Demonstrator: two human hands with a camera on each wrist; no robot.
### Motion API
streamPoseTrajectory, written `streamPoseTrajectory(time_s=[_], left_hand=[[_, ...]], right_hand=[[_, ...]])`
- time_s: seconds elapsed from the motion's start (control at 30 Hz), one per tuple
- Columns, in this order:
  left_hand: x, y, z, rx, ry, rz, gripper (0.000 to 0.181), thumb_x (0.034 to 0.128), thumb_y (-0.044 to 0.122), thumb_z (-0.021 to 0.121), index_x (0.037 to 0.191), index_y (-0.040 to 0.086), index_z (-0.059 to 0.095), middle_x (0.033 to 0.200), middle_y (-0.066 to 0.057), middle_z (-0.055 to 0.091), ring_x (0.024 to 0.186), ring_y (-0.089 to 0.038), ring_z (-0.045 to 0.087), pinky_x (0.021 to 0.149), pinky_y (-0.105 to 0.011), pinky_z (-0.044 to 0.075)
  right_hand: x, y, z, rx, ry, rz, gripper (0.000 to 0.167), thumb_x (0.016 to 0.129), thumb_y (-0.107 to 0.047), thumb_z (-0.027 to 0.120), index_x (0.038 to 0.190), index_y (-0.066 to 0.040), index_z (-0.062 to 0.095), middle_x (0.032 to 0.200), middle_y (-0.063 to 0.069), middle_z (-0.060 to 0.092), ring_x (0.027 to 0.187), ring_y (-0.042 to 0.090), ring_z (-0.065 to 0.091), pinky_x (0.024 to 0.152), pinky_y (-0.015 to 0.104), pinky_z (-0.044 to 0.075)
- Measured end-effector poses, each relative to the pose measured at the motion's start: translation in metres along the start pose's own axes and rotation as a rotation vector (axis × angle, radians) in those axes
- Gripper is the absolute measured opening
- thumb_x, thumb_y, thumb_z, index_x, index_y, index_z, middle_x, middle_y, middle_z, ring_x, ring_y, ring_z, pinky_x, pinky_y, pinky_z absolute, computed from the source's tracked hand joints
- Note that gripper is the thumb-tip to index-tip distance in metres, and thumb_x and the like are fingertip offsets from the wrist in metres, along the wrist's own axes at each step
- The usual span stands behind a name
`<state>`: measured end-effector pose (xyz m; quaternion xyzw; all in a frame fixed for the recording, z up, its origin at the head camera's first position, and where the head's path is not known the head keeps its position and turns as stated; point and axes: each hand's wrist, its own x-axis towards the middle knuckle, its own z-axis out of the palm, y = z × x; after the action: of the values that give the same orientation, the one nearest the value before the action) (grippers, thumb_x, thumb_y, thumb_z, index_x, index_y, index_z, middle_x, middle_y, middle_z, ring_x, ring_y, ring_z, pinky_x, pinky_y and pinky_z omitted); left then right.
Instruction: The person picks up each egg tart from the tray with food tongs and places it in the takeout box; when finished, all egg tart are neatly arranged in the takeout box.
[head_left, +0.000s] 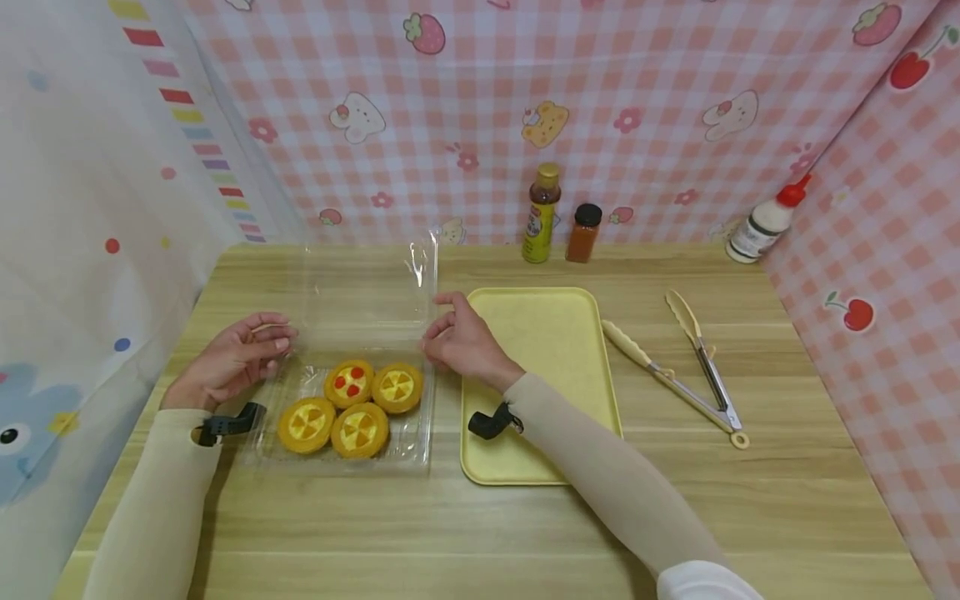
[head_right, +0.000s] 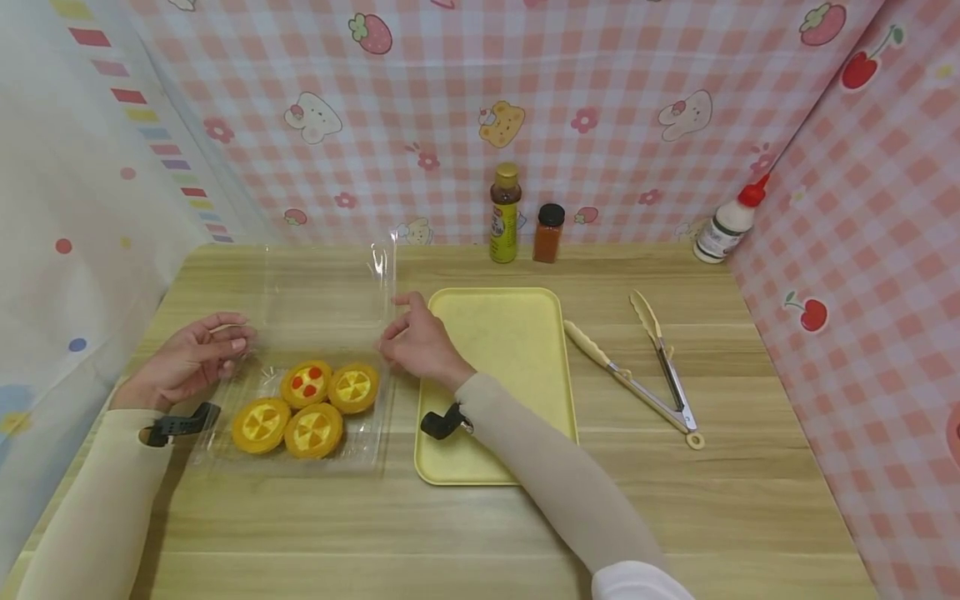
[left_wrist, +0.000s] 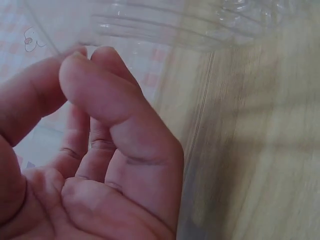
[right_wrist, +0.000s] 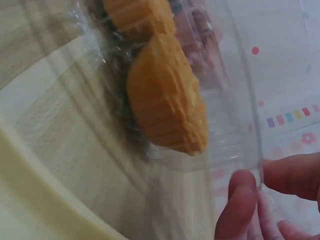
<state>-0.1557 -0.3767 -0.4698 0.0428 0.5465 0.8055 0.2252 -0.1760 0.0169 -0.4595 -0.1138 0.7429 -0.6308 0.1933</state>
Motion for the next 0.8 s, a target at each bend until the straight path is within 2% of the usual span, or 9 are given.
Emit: streamPoseTrajectory(time_s=[0.1, 0.2, 0.33, 0.4, 0.5, 0.6, 0.7, 0.8], left_hand=[[0.0012, -0.0018, -0.001, -0.018, -0.029, 0.031, 0.035, 0.1069, -0.014, 0.045, 0.124, 0.01, 0.065, 0.116, -0.004, 0.078, 0.094, -0.011, 0.075, 0.064, -0.021, 0.058], [0.002, -0.0035, -0.0013, -0.015, -0.049, 0.057, 0.035, 0.1065, -0.015, 0.045, 0.121, 0.009, 0.066, 0.117, -0.004, 0.077, 0.095, -0.012, 0.075, 0.064, -0.021, 0.058], [0.0005, -0.0047, -0.0014, 0.01, -0.041, 0.082, 0.035, 0.1061, -0.015, 0.046, 0.12, 0.008, 0.068, 0.119, -0.002, 0.076, 0.092, -0.011, 0.074, 0.066, -0.022, 0.059], [-0.001, -0.0047, -0.0014, 0.019, -0.026, 0.085, 0.033, 0.1062, -0.013, 0.048, 0.119, 0.008, 0.069, 0.119, -0.002, 0.075, 0.092, -0.011, 0.074, 0.067, -0.022, 0.059], [-0.0032, -0.0038, -0.0016, 0.007, -0.02, 0.081, 0.029, 0.1086, -0.008, 0.047, 0.12, 0.008, 0.07, 0.121, -0.003, 0.075, 0.096, -0.012, 0.075, 0.069, -0.022, 0.06], [-0.0042, -0.002, -0.0021, -0.019, -0.036, 0.072, 0.031, 0.1135, 0.004, 0.041, 0.12, 0.007, 0.071, 0.124, -0.003, 0.075, 0.104, -0.013, 0.076, 0.076, -0.023, 0.063], [-0.0039, 0.0013, -0.0016, -0.042, -0.042, 0.056, 0.038, 0.1159, 0.017, 0.035, 0.12, 0.006, 0.072, 0.125, -0.003, 0.075, 0.11, -0.014, 0.075, 0.085, -0.025, 0.063], [-0.0025, 0.0052, -0.0002, -0.038, -0.012, 0.028, 0.04, 0.1156, 0.023, 0.037, 0.117, 0.006, 0.073, 0.123, -0.003, 0.076, 0.109, -0.014, 0.075, 0.089, -0.025, 0.063]], right_hand=[[0.0007, 0.0018, 0.0017, 0.045, 0.008, -0.031, 0.07, 0.092, 0.001, 0.074, 0.149, -0.008, 0.035, 0.111, 0.014, 0.063, 0.071, 0.021, 0.065, 0.062, 0.035, 0.058], [0.0007, 0.0023, 0.0027, 0.098, 0.012, -0.046, 0.059, 0.095, 0.001, 0.07, 0.143, -0.007, 0.039, 0.112, 0.014, 0.062, 0.077, 0.021, 0.067, 0.063, 0.035, 0.06], [-0.0009, -0.0001, 0.0035, 0.163, 0.029, -0.024, 0.031, 0.106, -0.013, 0.065, 0.133, -0.009, 0.049, 0.116, 0.016, 0.064, 0.089, 0.021, 0.072, 0.071, 0.041, 0.066], [-0.0016, -0.0012, 0.0037, 0.213, 0.033, 0.007, 0.023, 0.11, -0.022, 0.061, 0.128, -0.01, 0.054, 0.12, 0.016, 0.065, 0.093, 0.021, 0.072, 0.075, 0.044, 0.067], [-0.0019, -0.0018, 0.0039, 0.302, 0.039, 0.06, 0.024, 0.112, -0.032, 0.056, 0.123, -0.011, 0.058, 0.124, 0.014, 0.067, 0.097, 0.021, 0.072, 0.078, 0.044, 0.067], [-0.0013, -0.0021, 0.004, 0.37, 0.051, 0.089, 0.028, 0.112, -0.037, 0.054, 0.118, -0.01, 0.061, 0.122, 0.01, 0.067, 0.098, 0.021, 0.071, 0.078, 0.042, 0.067], [-0.0008, -0.0029, 0.0038, 0.399, 0.063, 0.094, 0.031, 0.112, -0.039, 0.054, 0.114, -0.009, 0.062, 0.12, 0.009, 0.068, 0.098, 0.022, 0.072, 0.078, 0.041, 0.067], [-0.0006, -0.0031, 0.0033, 0.409, 0.07, 0.094, 0.031, 0.111, -0.039, 0.055, 0.113, -0.009, 0.063, 0.12, 0.009, 0.069, 0.099, 0.023, 0.073, 0.079, 0.042, 0.067]])
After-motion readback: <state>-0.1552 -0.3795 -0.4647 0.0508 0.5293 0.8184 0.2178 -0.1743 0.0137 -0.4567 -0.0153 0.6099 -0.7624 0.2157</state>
